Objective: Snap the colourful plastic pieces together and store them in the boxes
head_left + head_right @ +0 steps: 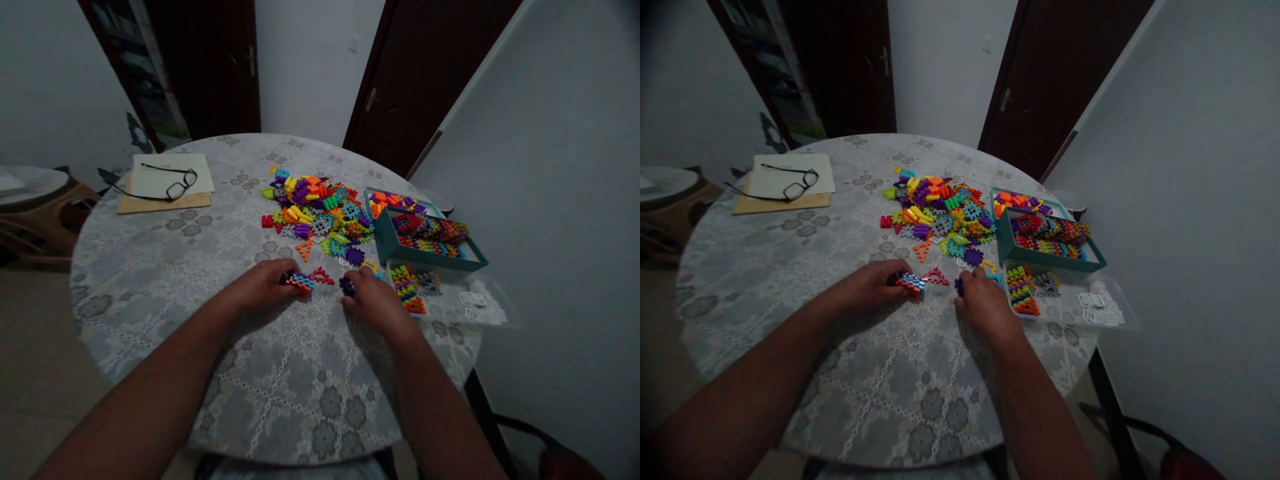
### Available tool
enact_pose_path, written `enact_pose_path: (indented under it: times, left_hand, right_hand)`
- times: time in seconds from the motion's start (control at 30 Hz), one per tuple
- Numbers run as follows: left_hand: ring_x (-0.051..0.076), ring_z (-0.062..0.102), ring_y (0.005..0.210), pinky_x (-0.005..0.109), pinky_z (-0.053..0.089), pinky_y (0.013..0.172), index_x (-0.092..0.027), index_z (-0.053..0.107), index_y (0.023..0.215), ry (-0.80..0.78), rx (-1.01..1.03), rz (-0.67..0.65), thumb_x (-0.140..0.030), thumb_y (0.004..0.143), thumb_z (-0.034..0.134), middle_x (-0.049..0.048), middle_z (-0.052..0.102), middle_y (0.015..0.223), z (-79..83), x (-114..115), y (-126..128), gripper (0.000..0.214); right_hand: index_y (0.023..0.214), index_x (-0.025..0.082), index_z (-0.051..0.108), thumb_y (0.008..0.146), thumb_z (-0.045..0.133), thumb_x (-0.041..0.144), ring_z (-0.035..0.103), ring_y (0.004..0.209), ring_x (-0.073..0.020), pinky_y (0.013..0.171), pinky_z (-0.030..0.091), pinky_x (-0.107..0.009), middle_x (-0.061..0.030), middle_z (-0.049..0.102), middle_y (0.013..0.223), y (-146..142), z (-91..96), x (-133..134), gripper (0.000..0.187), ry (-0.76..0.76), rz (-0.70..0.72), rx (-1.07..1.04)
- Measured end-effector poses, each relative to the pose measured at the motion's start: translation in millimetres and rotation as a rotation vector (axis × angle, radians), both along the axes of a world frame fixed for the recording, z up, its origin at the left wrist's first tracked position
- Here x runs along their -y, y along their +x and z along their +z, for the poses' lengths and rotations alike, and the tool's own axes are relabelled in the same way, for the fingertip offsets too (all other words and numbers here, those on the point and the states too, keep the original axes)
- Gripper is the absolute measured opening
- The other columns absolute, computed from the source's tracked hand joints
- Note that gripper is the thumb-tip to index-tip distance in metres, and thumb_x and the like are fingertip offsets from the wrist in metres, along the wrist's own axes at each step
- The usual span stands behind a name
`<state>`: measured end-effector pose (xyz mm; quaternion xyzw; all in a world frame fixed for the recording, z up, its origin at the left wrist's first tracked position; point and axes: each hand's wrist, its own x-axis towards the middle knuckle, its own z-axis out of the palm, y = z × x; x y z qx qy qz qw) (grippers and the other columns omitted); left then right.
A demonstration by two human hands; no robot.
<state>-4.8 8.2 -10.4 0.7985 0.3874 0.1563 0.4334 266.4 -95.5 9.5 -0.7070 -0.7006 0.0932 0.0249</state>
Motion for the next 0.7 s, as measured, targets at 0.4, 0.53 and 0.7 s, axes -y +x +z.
enact_pose_path:
  times: [0.4,0.53,0.7]
  left_hand:
    - [0.023,0.067,0.089,0.033,0.046,0.080,-0.027,0.076,0.105,0.016,0.055,-0.006,-0.038,0.090,0.075,0.0032,0.077,0.097,2.0,4,5,0.019]
    - [0.021,0.066,0.085,0.032,0.046,0.079,-0.024,0.074,0.107,0.024,0.038,-0.022,-0.037,0.092,0.074,0.0029,0.077,0.096,4.0,6,7,0.020]
    - [0.021,0.067,0.090,0.031,0.047,0.083,-0.023,0.076,0.112,0.052,0.055,-0.100,-0.033,0.094,0.072,0.0038,0.078,0.102,3.4,8,8,0.022]
  right_hand:
    - [0.131,0.019,0.072,0.100,0.065,0.017,0.066,0.119,-0.0256,0.103,0.049,-0.034,-0.0138,0.069,0.129,-14,-21.1,-22,0.032,0.128,0.096,-0.218]
    - [0.141,0.020,0.068,0.100,0.073,0.035,0.067,0.119,-0.0288,0.098,0.051,-0.035,-0.0161,0.063,0.141,-15,-15.0,-17,0.044,0.101,0.004,-0.130]
    - [0.128,0.018,0.071,0.101,0.066,0.030,0.067,0.114,-0.0290,0.093,0.049,-0.035,-0.0169,0.066,0.132,-18,-9.1,-16,0.030,0.039,-0.051,-0.060]
